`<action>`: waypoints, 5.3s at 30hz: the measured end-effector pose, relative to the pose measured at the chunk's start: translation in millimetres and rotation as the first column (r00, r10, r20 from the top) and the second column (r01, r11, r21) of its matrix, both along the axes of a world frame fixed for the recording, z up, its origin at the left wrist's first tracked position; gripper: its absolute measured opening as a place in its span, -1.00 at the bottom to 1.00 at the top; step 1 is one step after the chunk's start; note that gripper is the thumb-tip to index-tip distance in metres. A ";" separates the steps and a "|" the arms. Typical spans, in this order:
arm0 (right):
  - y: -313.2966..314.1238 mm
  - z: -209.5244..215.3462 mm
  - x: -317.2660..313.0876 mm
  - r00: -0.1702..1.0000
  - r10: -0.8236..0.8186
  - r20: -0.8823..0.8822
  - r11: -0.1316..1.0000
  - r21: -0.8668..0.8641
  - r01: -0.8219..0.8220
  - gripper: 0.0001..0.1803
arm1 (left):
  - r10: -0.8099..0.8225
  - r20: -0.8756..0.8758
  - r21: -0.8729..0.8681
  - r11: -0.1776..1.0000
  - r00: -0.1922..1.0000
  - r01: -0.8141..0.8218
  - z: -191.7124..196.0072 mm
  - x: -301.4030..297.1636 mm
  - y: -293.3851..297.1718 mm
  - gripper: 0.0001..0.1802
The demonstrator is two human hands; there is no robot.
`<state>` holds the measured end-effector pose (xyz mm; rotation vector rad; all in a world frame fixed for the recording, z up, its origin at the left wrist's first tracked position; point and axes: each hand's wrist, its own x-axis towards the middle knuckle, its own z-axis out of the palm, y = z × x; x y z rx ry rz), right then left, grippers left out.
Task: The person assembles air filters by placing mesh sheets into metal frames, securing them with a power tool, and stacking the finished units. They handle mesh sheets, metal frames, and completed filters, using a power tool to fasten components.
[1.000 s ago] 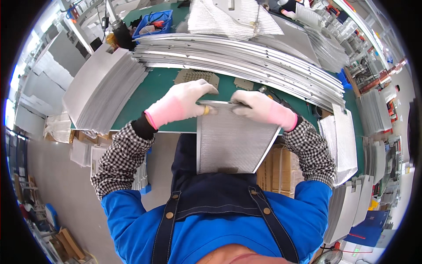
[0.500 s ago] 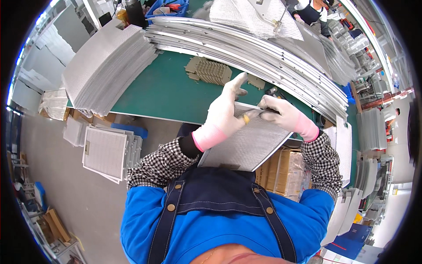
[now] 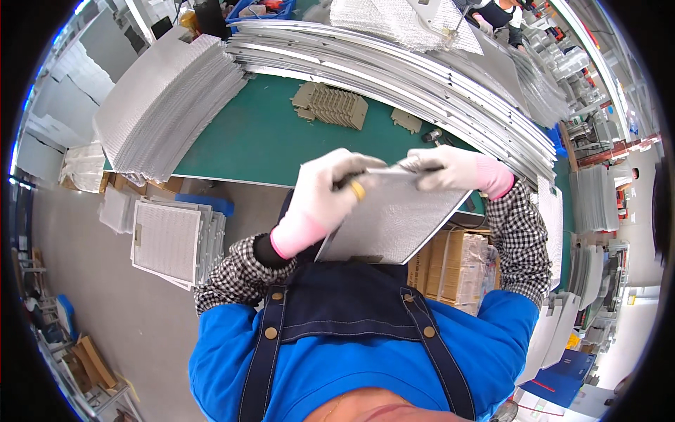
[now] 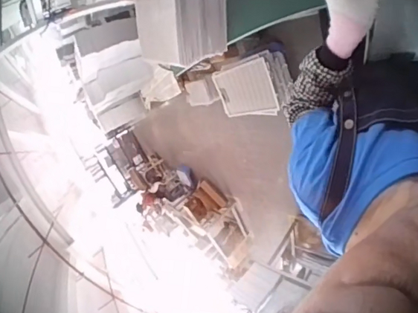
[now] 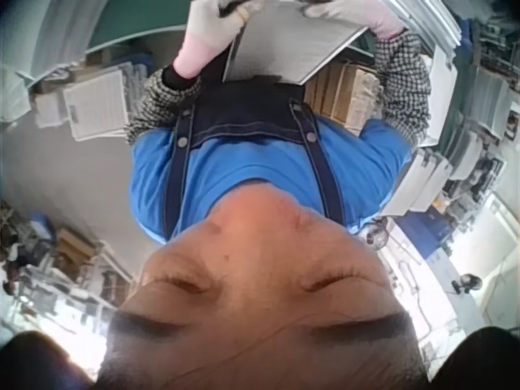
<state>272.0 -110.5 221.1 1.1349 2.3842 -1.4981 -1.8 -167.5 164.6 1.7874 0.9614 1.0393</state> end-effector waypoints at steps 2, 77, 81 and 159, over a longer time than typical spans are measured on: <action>3.3 -5.8 -16.1 0.996 -0.084 -0.040 0.994 0.067 0.087 -0.40 | 0.075 0.105 -0.144 0.988 0.992 -0.059 -8.9 -3.4 13.0 -0.77; -8.8 84.2 -27.0 0.990 -0.131 -0.050 0.098 0.993 0.063 -0.60 | 0.650 -0.094 0.833 0.466 0.754 -0.298 3.5 63.9 91.3 -0.65; -6.9 36.2 -3.2 0.976 -0.184 0.115 -0.178 0.973 -0.148 -0.64 | 0.633 -0.086 0.826 0.477 0.769 -0.300 3.2 70.9 90.9 -0.63; 68.5 128.0 -73.4 0.652 0.128 -0.748 0.248 0.660 0.709 -0.57 | 0.251 0.168 0.563 0.769 0.953 -0.302 -1.2 81.7 84.3 -0.79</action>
